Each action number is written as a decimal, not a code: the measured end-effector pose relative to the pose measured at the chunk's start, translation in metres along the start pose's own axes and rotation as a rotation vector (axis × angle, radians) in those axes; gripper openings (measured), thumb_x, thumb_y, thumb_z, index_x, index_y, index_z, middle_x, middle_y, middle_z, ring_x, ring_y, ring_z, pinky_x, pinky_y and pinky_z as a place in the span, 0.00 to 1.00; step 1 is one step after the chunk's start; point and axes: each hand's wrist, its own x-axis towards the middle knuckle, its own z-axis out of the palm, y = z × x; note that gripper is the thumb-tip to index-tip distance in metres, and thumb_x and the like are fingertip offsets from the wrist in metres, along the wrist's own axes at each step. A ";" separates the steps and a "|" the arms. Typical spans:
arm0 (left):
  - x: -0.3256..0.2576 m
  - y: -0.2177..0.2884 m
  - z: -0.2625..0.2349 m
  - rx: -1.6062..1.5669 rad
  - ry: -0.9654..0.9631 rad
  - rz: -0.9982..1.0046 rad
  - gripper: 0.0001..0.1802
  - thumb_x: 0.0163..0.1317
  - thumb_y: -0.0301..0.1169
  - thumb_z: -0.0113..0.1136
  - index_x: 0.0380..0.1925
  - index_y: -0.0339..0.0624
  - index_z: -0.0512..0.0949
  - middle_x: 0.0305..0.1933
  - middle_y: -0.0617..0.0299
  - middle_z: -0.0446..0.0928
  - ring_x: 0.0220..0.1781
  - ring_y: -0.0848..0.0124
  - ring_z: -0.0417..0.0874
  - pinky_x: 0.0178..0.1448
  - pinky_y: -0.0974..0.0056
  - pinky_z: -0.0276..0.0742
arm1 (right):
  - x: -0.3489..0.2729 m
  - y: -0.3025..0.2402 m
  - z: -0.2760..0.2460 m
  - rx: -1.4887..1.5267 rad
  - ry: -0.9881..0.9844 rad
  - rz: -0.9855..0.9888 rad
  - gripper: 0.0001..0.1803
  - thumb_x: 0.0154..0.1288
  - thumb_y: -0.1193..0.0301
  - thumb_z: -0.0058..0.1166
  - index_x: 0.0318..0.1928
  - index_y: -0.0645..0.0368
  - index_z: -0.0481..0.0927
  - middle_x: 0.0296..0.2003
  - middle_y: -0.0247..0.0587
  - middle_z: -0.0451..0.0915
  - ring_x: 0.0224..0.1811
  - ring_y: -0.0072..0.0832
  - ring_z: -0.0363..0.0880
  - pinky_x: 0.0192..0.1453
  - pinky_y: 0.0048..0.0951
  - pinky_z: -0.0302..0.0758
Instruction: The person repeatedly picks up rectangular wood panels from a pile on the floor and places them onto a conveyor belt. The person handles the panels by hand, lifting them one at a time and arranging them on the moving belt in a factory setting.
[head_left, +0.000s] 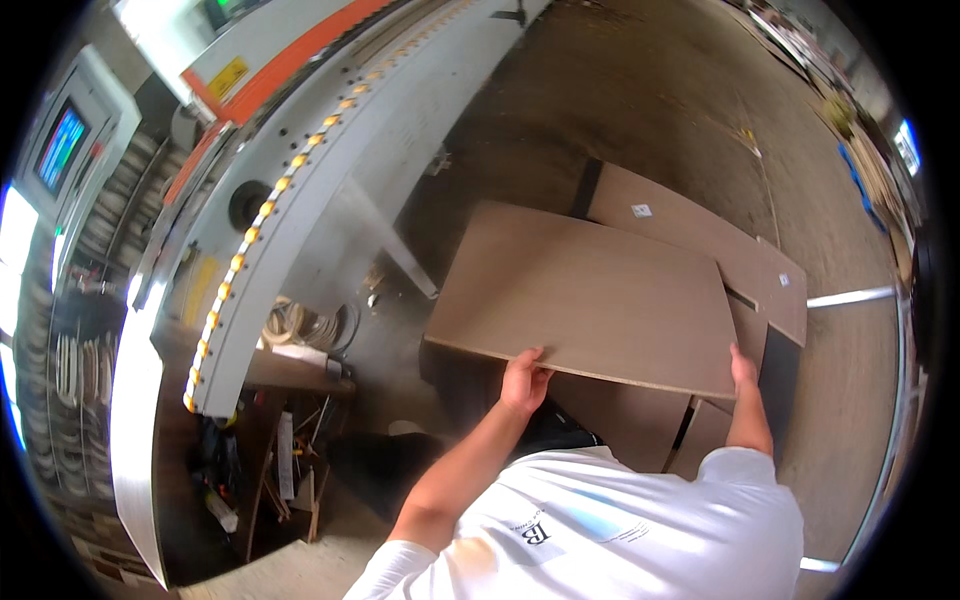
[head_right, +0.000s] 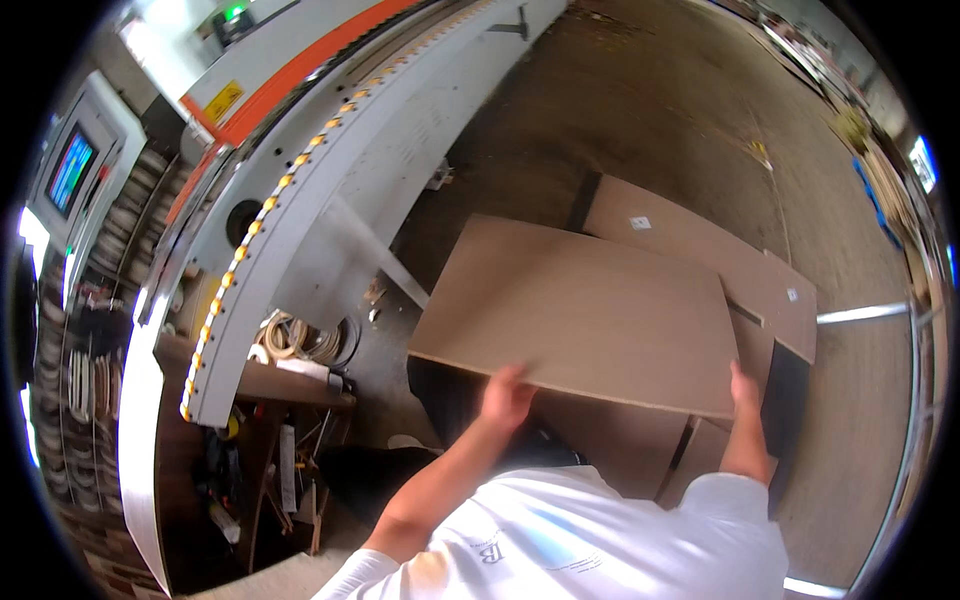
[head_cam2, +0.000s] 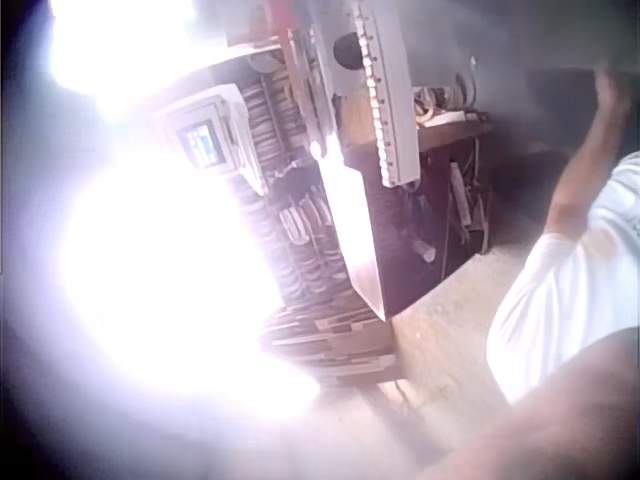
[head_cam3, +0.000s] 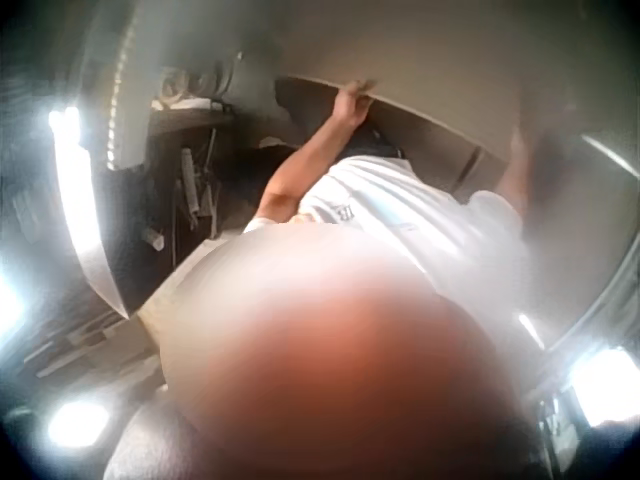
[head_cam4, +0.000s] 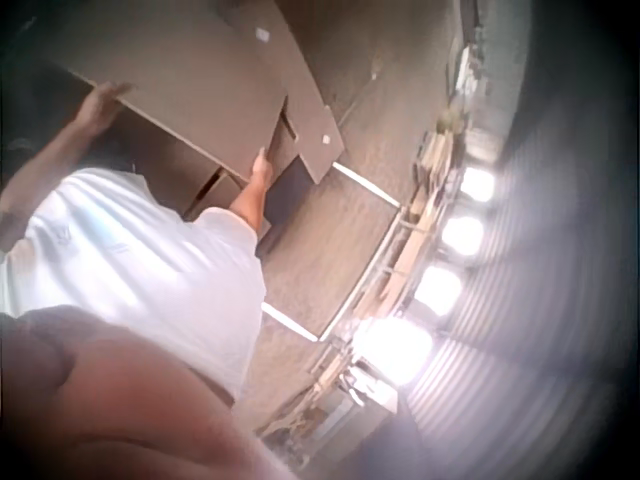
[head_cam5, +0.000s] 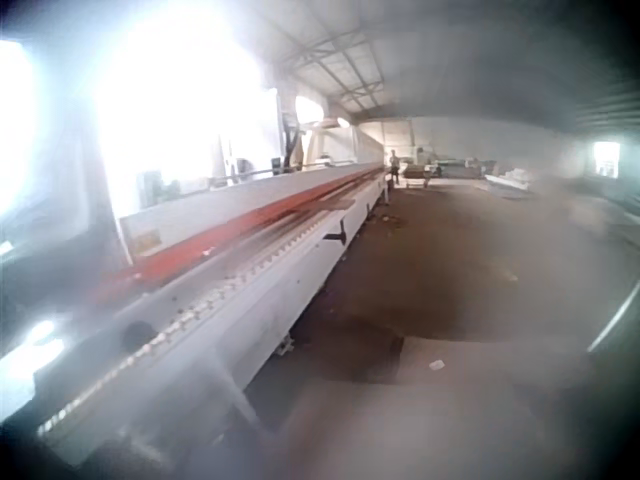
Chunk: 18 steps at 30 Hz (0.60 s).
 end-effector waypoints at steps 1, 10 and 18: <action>-0.004 0.004 -0.002 0.002 0.010 0.001 0.10 0.70 0.29 0.62 0.49 0.41 0.81 0.53 0.58 0.84 0.57 0.63 0.85 0.62 0.57 0.80 | -0.009 0.007 0.007 0.117 -0.020 -0.025 0.47 0.74 0.40 0.54 0.73 0.71 0.71 0.77 0.55 0.69 0.80 0.46 0.66 0.80 0.44 0.63; -0.102 0.053 0.013 0.125 -0.217 0.183 0.23 0.62 0.26 0.68 0.57 0.41 0.77 0.53 0.61 0.83 0.56 0.65 0.85 0.62 0.60 0.81 | -0.094 0.076 0.038 0.886 -0.208 0.062 0.36 0.75 0.46 0.54 0.65 0.68 0.79 0.61 0.46 0.83 0.62 0.40 0.82 0.66 0.43 0.78; -0.179 0.128 0.007 0.176 -0.191 0.533 0.28 0.55 0.27 0.68 0.59 0.39 0.78 0.53 0.55 0.83 0.58 0.56 0.85 0.62 0.50 0.82 | -0.201 -0.016 0.050 1.114 -0.409 0.038 0.35 0.71 0.44 0.54 0.63 0.60 0.80 0.58 0.41 0.83 0.59 0.38 0.82 0.63 0.45 0.79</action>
